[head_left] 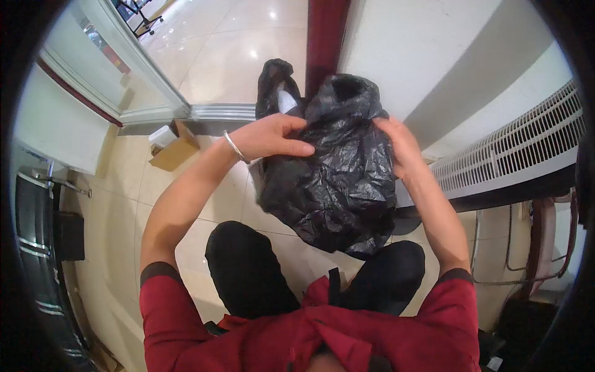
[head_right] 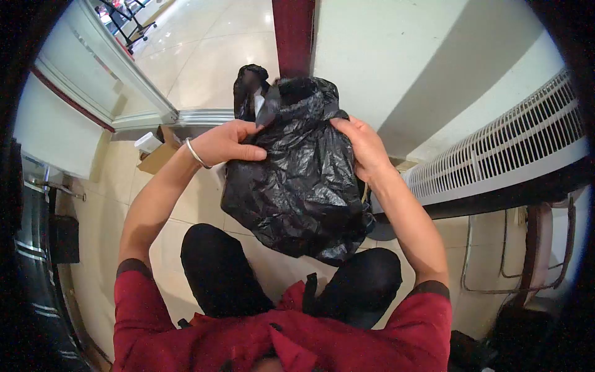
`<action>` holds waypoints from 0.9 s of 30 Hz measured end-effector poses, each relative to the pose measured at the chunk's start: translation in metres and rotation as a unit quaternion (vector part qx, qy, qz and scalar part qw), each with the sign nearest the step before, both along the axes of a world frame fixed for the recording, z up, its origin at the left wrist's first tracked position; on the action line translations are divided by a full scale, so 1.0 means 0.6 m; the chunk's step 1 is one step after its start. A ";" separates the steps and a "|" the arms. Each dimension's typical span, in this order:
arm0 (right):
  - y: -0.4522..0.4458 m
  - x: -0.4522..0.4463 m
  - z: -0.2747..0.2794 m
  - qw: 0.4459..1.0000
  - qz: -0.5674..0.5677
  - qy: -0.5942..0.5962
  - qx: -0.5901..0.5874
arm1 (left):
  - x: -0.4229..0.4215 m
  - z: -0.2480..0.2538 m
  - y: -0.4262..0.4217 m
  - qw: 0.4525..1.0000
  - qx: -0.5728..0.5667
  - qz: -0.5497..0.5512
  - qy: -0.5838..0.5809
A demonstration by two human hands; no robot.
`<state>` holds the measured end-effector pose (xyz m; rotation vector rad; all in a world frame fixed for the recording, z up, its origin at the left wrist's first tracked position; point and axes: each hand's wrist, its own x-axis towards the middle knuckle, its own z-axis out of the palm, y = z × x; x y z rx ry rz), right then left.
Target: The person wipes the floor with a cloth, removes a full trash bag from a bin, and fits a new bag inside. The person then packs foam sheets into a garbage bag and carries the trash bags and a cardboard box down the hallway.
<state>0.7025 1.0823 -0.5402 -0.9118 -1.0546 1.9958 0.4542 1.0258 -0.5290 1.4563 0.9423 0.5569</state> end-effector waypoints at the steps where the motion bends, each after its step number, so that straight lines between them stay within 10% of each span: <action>1: 0.002 0.007 0.001 1.000 -0.001 0.001 0.000 | 0.002 0.003 0.001 1.000 -0.010 0.016 0.024; 13: 0.021 0.037 0.074 0.979 -0.042 -0.042 0.194 | 0.015 0.068 -0.021 0.964 0.166 0.203 0.031; 16: -0.014 0.012 0.117 0.727 -0.340 -0.264 0.534 | 0.027 0.070 -0.022 0.950 0.154 0.268 -0.029; 17: -0.025 0.017 0.123 0.725 -0.341 -0.263 0.537 | 0.035 0.068 -0.024 0.939 0.137 0.297 -0.103; 21: -0.060 -0.013 0.135 0.953 -0.006 -0.212 0.217 | 0.091 0.070 -0.043 0.936 0.207 0.265 -0.106; 27: -0.032 -0.012 0.101 0.972 0.037 -0.132 0.193 | 0.111 0.076 -0.053 0.956 0.186 0.219 -0.065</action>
